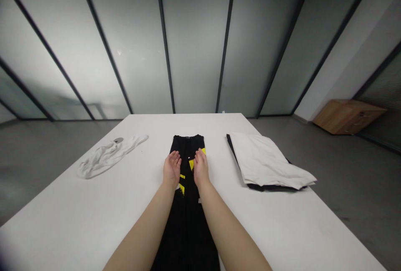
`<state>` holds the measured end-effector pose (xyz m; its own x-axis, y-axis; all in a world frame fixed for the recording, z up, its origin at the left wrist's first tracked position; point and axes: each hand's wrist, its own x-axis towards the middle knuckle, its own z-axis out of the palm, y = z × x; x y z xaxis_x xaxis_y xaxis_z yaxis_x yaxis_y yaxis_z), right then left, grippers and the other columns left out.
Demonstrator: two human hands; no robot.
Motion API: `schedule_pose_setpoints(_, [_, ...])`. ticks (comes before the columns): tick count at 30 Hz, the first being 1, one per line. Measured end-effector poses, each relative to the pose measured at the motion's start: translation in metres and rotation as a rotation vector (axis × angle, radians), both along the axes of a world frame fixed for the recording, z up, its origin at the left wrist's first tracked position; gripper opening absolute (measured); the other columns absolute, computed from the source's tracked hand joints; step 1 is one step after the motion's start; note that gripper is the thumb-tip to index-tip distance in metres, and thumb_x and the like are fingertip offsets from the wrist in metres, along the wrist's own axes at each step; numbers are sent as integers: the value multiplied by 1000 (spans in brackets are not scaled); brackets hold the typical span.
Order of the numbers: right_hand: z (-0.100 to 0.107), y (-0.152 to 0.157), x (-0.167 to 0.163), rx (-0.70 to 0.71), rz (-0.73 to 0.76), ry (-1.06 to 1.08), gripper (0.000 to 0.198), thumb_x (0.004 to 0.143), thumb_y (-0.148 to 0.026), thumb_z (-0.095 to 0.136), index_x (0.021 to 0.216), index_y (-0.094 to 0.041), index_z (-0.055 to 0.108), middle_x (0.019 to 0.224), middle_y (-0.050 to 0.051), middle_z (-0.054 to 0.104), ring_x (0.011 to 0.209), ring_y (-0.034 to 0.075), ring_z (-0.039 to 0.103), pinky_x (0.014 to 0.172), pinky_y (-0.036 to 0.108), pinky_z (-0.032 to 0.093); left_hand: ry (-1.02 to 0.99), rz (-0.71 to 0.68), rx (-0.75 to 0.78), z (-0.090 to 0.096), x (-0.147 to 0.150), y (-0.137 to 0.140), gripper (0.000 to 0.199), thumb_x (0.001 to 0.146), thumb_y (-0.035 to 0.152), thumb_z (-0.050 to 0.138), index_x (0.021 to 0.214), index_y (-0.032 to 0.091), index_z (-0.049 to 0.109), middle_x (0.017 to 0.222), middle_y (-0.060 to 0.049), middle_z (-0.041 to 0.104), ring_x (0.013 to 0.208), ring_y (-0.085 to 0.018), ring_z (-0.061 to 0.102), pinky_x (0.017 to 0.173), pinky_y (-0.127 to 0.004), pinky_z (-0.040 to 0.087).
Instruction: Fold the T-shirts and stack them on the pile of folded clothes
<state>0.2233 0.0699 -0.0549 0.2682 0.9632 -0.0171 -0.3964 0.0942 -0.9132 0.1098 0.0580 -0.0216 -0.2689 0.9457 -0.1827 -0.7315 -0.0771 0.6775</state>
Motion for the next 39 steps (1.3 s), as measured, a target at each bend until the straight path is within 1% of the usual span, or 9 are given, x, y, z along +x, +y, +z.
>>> schedule_pose_setpoints(8, [3, -33, -8, -13, -56, 140, 57, 91, -47, 65, 142, -23, 59, 154, 10, 59, 148, 23, 49, 127, 42, 36, -54, -43, -53, 3, -5, -27, 23, 99, 30, 56, 117, 21, 66, 137, -16, 69, 133, -23, 64, 117, -40, 46])
schedule_pose_setpoints(17, [46, -8, 52, -260, 141, 485, 43, 104, -47, 46, 141, -25, 49, 136, 15, 66, 125, 24, 69, 106, 44, 59, -380, -307, -228, 28, -78, -2, 56, 104, 43, 45, 154, 19, 34, 154, -31, 51, 132, -38, 65, 86, -51, 66])
schedule_pose_setpoints(19, [50, -4, 70, -298, 218, 393, 43, 106, -46, 43, 141, -22, 46, 126, 17, 70, 116, 26, 73, 96, 47, 64, -358, -380, -228, 26, -89, 2, 60, 104, 43, 45, 156, 16, 33, 151, -32, 53, 130, -39, 66, 87, -55, 66])
schedule_pose_setpoints(22, [50, 0, 92, -343, 265, -130, 30, 105, -39, 49, 125, -19, 57, 111, 18, 75, 100, 27, 77, 83, 43, 67, -303, -459, -219, 24, -100, 9, 59, 105, 43, 43, 153, 10, 36, 142, -34, 60, 121, -38, 71, 86, -52, 66])
schedule_pose_setpoints(25, [45, 2, 102, -375, 197, -598, 22, 96, -34, 65, 110, -17, 67, 106, 18, 76, 98, 29, 76, 83, 41, 64, 17, -280, -163, 21, -104, 16, 46, 103, 36, 48, 143, 12, 48, 129, -26, 69, 105, -29, 76, 84, -42, 64])
schedule_pose_setpoints(29, [41, 6, 98, -346, 89, -853, 42, 86, -29, 74, 125, -15, 69, 127, 18, 73, 127, 33, 65, 107, 41, 50, 1045, 109, -158, 14, -104, 17, 35, 94, 29, 61, 127, 19, 67, 125, -17, 71, 120, -34, 65, 105, -50, 51])
schedule_pose_setpoints(32, [40, 9, 88, -321, 77, -982, 60, 87, -34, 72, 143, -13, 62, 132, 18, 72, 129, 32, 64, 109, 38, 46, 1702, 91, -201, 10, -94, 9, 34, 91, 33, 66, 120, 19, 75, 142, -20, 64, 142, -45, 45, 117, -61, 33])
schedule_pose_setpoints(35, [40, 11, 82, -323, 80, -1065, 61, 89, -38, 70, 142, -10, 62, 127, 19, 74, 123, 31, 68, 101, 35, 48, 1902, -4, -183, 11, -79, 5, 36, 98, 40, 57, 124, 22, 76, 150, -18, 60, 145, -44, 41, 117, -60, 30])
schedule_pose_setpoints(39, [41, 15, 82, -335, 112, -1120, 29, 82, -36, 76, 103, -16, 78, 98, 17, 79, 105, 32, 73, 81, 32, 50, 1808, -97, -141, 17, -69, 11, 37, 103, 43, 50, 101, 19, 78, 129, -20, 70, 129, -41, 55, 109, -53, 38])
